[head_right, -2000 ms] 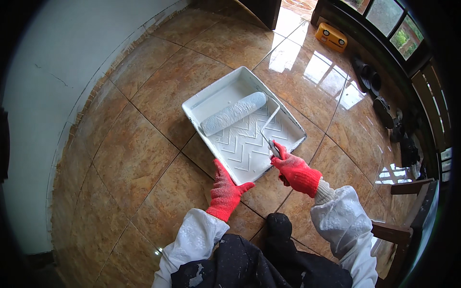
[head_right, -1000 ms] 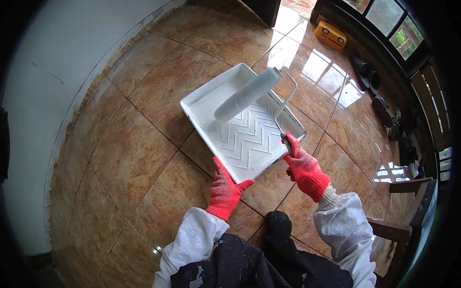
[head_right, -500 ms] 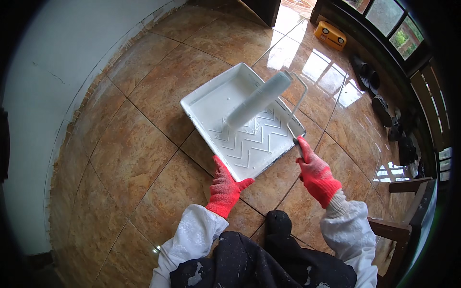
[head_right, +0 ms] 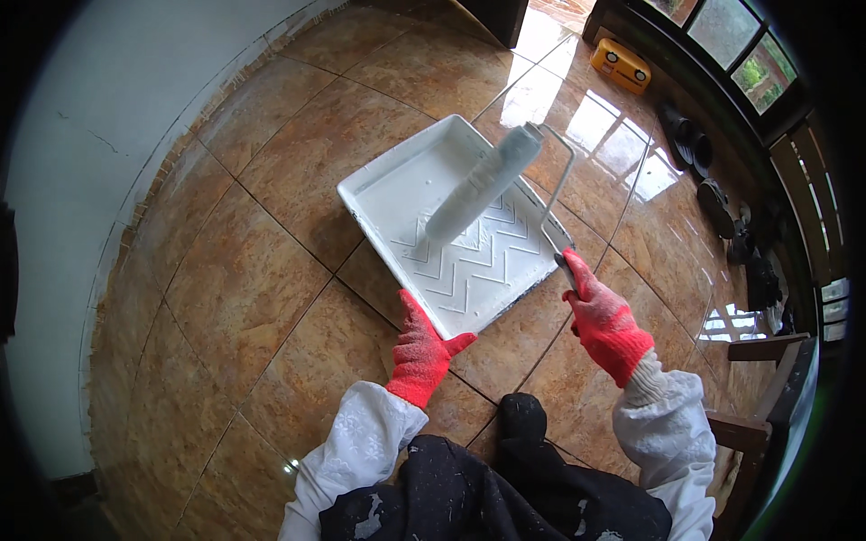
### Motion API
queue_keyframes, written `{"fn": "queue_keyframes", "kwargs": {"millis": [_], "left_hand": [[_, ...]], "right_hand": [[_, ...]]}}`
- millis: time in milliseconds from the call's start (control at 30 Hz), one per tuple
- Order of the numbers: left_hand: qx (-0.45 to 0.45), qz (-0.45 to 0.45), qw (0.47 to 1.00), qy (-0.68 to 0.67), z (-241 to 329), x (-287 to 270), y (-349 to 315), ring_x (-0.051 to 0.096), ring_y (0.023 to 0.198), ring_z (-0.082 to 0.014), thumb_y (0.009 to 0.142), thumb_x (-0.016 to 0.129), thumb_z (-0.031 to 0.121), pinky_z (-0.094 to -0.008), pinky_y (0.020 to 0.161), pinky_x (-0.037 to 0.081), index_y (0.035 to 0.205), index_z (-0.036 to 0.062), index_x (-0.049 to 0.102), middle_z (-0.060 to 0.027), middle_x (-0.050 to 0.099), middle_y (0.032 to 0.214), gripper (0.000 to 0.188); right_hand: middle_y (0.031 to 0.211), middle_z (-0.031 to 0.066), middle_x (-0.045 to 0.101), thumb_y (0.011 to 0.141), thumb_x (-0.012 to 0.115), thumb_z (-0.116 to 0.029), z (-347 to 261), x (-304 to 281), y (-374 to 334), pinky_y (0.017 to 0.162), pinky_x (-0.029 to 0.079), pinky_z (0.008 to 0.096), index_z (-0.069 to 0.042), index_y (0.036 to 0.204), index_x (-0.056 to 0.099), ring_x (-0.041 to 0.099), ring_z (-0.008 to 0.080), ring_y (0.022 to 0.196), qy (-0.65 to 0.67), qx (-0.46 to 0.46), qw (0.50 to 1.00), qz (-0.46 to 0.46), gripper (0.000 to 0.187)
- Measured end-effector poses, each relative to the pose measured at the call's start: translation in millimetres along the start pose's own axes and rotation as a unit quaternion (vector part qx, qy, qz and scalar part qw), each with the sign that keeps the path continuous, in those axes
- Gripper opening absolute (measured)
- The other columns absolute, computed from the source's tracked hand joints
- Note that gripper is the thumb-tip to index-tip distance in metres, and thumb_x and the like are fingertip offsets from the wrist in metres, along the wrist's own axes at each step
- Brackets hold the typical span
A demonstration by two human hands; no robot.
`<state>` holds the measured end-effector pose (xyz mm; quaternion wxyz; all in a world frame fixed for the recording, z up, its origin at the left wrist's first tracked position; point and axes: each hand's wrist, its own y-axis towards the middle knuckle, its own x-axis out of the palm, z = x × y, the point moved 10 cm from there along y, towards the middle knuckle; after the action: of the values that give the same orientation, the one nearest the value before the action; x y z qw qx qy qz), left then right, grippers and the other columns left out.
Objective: The person rolls a paint roller back and forth in a paint tray filled with white paint to coat it evenly.
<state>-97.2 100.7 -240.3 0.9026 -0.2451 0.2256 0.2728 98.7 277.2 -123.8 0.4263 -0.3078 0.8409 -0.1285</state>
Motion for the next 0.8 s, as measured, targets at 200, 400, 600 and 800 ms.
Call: {"fn": "queue_keyframes", "kwargs": {"millis": [200,400,600,800], "left_hand": [[0.038,0.022,0.998,-0.039,7,3,2,0.038,0.134,-0.0369,0.059,0.091,0.039,-0.0392,0.109,0.035,0.148,-0.0054,-0.010,-0.0264,0.028,0.149,0.142],[0.033,0.032,0.998,-0.041,-3,-6,1,0.037,0.134,-0.0374,0.059,0.091,0.039,-0.0396,0.110,0.034,0.148,-0.0052,-0.009,-0.0269,0.029,0.148,0.141],[0.088,0.075,0.993,0.022,3,0,1,0.044,0.129,-0.0332,0.057,0.092,0.039,-0.0384,0.106,0.038,0.147,-0.0052,-0.011,-0.0219,0.037,0.144,0.144],[0.051,0.044,0.998,-0.007,-2,-1,2,0.043,0.130,-0.0344,0.057,0.092,0.040,-0.0393,0.107,0.038,0.147,-0.0043,-0.011,-0.0236,0.035,0.145,0.144]], "right_hand": [[0.076,0.0062,0.058,0.093,0.057,-0.015,-29,15,32,0.044,0.047,0.0306,-0.032,0.146,0.034,0.054,0.0135,0.050,0.033,0.014,0.999,-0.001,0.060],[0.082,0.0066,0.060,0.093,0.057,-0.016,-21,-9,-10,0.046,0.048,0.0281,-0.034,0.144,0.035,0.057,0.0122,0.053,-0.008,0.053,0.998,-0.014,0.058],[0.085,0.0078,0.062,0.095,0.055,-0.014,-4,5,15,0.047,0.049,0.0301,-0.034,0.145,0.033,0.058,0.0146,0.053,-0.003,0.035,0.999,0.022,0.058],[0.073,0.0054,0.055,0.094,0.056,-0.015,-19,1,29,0.043,0.046,0.0303,-0.037,0.146,0.033,0.053,0.0131,0.049,0.027,0.062,0.998,0.016,0.061]]}}
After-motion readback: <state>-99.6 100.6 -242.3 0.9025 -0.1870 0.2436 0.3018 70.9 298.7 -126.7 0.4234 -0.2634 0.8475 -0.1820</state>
